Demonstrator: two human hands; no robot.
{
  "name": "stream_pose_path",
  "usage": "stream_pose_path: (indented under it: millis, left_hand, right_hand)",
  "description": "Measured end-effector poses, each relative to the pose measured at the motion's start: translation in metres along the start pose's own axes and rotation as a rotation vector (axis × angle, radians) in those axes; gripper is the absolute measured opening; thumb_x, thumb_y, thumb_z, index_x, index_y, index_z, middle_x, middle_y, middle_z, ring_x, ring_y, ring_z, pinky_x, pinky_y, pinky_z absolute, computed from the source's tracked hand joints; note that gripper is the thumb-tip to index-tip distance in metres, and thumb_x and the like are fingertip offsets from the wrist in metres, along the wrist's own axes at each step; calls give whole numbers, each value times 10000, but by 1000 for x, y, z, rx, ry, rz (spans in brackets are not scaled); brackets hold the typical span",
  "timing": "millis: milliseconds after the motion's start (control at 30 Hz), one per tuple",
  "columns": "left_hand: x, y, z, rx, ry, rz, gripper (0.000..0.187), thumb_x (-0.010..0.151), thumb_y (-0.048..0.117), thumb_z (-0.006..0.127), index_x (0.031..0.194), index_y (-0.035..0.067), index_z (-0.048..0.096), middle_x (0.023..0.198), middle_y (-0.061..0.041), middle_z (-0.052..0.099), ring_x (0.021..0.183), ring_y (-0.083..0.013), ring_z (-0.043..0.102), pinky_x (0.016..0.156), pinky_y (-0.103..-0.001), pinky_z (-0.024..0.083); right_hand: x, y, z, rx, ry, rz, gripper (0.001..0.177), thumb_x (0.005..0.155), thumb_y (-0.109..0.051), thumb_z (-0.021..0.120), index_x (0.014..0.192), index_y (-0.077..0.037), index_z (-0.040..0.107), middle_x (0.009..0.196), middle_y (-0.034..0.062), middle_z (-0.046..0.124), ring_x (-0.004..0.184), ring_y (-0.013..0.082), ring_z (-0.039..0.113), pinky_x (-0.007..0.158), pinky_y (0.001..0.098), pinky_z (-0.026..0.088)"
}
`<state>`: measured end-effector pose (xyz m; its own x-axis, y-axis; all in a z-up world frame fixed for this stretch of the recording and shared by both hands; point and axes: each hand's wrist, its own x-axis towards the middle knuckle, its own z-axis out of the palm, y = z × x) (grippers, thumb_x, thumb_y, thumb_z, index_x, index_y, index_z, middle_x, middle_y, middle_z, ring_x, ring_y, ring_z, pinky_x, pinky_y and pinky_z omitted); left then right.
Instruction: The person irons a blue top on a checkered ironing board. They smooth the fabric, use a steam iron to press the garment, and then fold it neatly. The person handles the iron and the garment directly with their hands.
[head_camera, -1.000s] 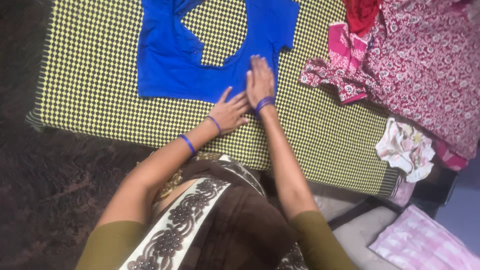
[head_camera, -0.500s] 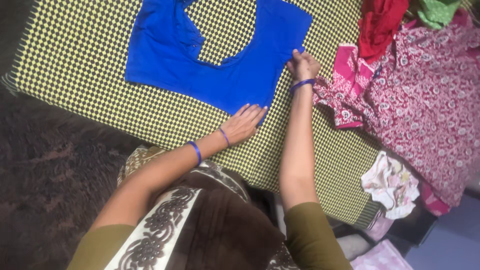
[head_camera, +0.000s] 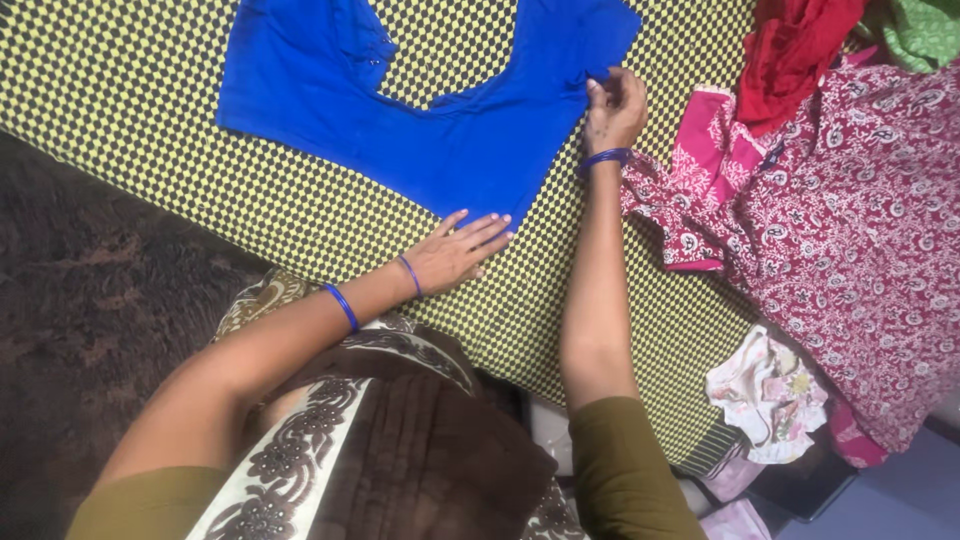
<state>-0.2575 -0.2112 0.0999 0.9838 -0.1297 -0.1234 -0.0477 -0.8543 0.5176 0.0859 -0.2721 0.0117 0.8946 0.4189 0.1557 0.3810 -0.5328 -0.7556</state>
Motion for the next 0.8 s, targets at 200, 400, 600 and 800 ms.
stream_pose_path:
  millis: [200,400,600,800]
  left_hand:
    - [2,8,-5,26,-71,-32,845,926,360,649,1610,126,211,1690,-88,194,1550,-234,210,1226,-545,193]
    - [3,14,-6,38,-64,-58,839,920,326,653,1608,129,215,1685,-87,203,1545,-238,213,1230,-553,177]
    - [1,18,-3,141,17,-44,719,938,191,590,1587,87,299,1672,-111,254,1533,-241,267,1211,-553,239]
    - [-6,23,-4,173,24,7,714,851,58,562,1536,-12,371,1617,-200,352,1489,-302,361,1195,-526,297]
  right_hand:
    - [1,0,0,70,-2,16,271,831,-83,837,1063,-104,698,1039,32,655,828,139,670,788,297,633]
    - [-5,5,-7,-107,-102,-304,53,983,-76,755,1029,-98,769,1086,72,698,949,185,740,815,313,622]
    - [-2,-63,-61,-127,-511,-53,413,911,-294,840,1201,-27,717,1176,147,689,1013,259,731,876,371,645]
    - [-23,-87,-70,-273,-541,-297,927,597,-355,984,1346,46,612,1342,247,555,1212,392,582,1030,444,519]
